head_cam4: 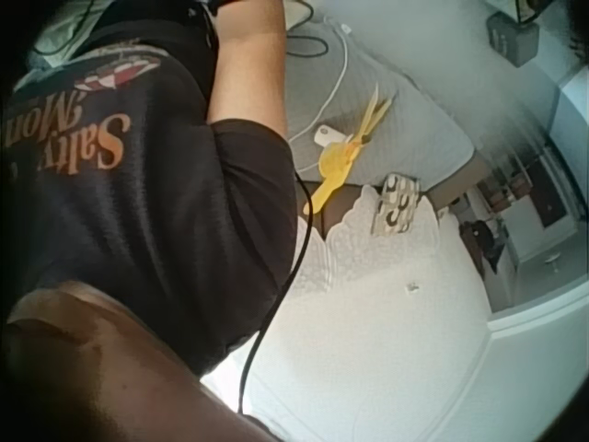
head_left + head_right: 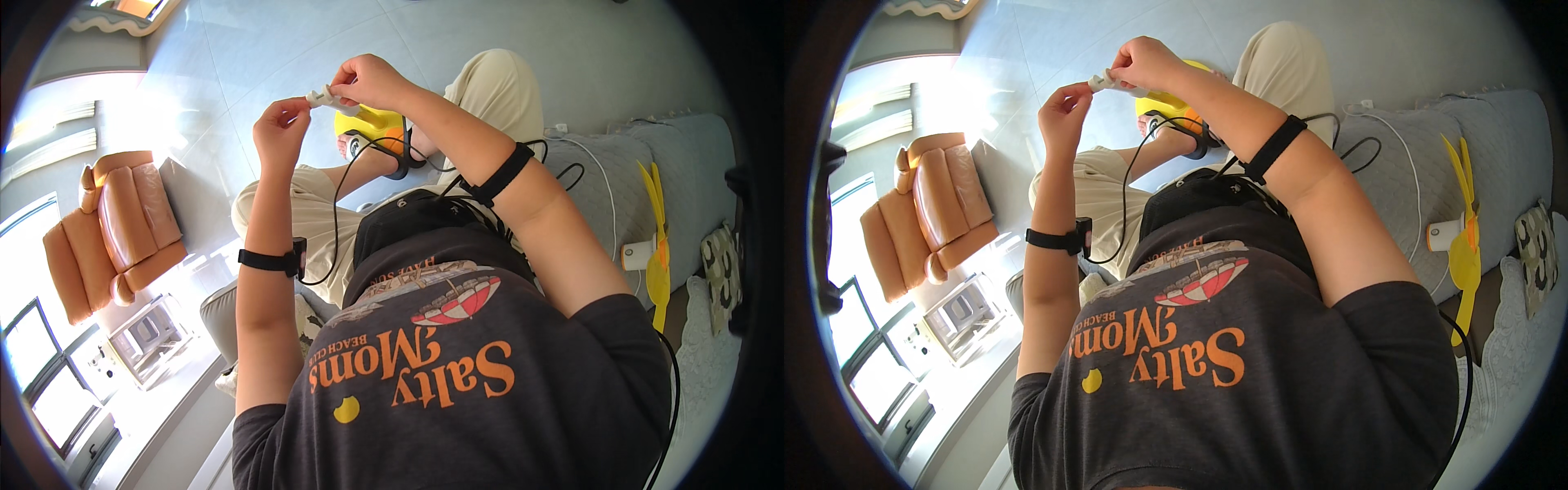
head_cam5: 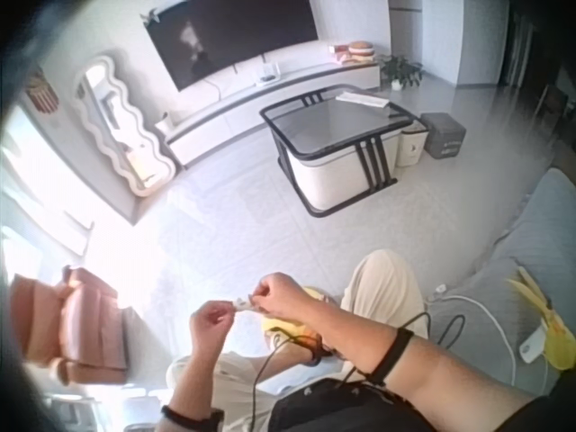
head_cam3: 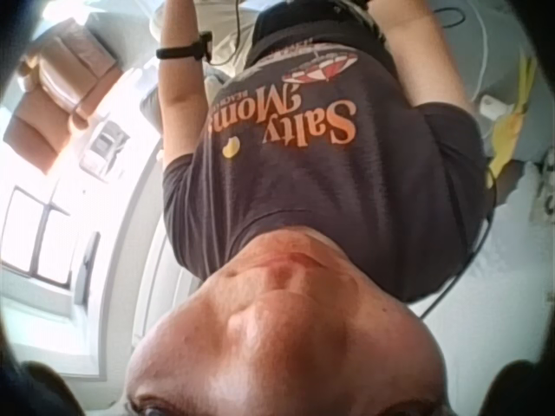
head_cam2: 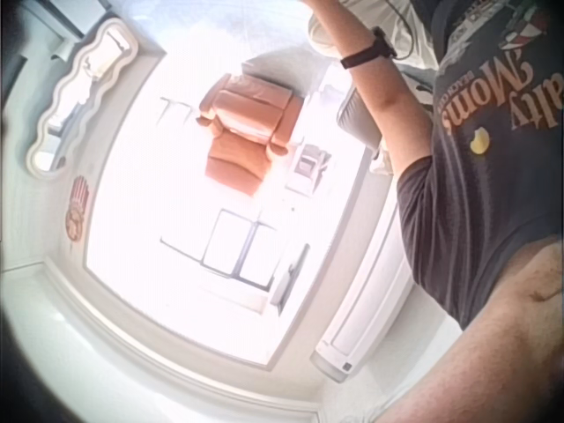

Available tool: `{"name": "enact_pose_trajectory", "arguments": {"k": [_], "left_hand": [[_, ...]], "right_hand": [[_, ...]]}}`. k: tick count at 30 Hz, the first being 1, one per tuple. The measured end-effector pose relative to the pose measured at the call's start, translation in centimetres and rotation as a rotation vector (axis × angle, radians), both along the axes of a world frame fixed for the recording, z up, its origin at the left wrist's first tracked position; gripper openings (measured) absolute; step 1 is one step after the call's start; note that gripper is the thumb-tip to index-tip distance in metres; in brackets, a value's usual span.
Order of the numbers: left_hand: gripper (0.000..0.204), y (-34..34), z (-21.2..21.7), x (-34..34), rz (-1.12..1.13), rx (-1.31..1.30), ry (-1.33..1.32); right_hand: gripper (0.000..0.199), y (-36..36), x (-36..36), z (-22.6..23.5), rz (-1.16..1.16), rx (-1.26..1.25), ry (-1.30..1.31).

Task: The person assembles a small yellow desk fan by attaching the blade assembly to the motor housing and securing it. They then handle the power cord and plug, and finally move a dining chair.

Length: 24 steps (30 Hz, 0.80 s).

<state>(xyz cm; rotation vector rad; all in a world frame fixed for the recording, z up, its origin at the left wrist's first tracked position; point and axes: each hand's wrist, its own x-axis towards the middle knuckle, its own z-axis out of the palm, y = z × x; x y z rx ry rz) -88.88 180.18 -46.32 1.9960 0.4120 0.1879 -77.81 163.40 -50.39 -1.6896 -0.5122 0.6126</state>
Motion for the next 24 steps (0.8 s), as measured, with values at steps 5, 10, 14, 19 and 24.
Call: {"name": "enact_pose_trajectory", "arguments": {"k": [5,10,14,19,24], "left_hand": [[0.03,0.3,-0.5,0.5,0.197,-0.568,0.015],[0.03,1.3,-0.1,0.7,0.174,-0.652,0.337],[0.02,1.1,-0.5,0.5,0.093,-0.522,0.167],[0.01,0.3,-1.3,0.1,0.044,-0.073,-0.002],[0.006,0.1,-1.4,0.0,-0.057,0.189,-0.128]], "right_hand": [[0.015,0.2,-0.1,-0.2,0.011,-0.032,-0.014],[0.019,0.3,0.0,-0.5,-0.015,0.02,-0.009],[0.019,0.2,0.2,-0.7,-0.018,0.011,0.017],[0.02,0.3,0.0,-0.7,-0.014,0.016,0.014],[0.019,0.2,-0.1,-0.4,-0.021,0.013,0.022]]}}
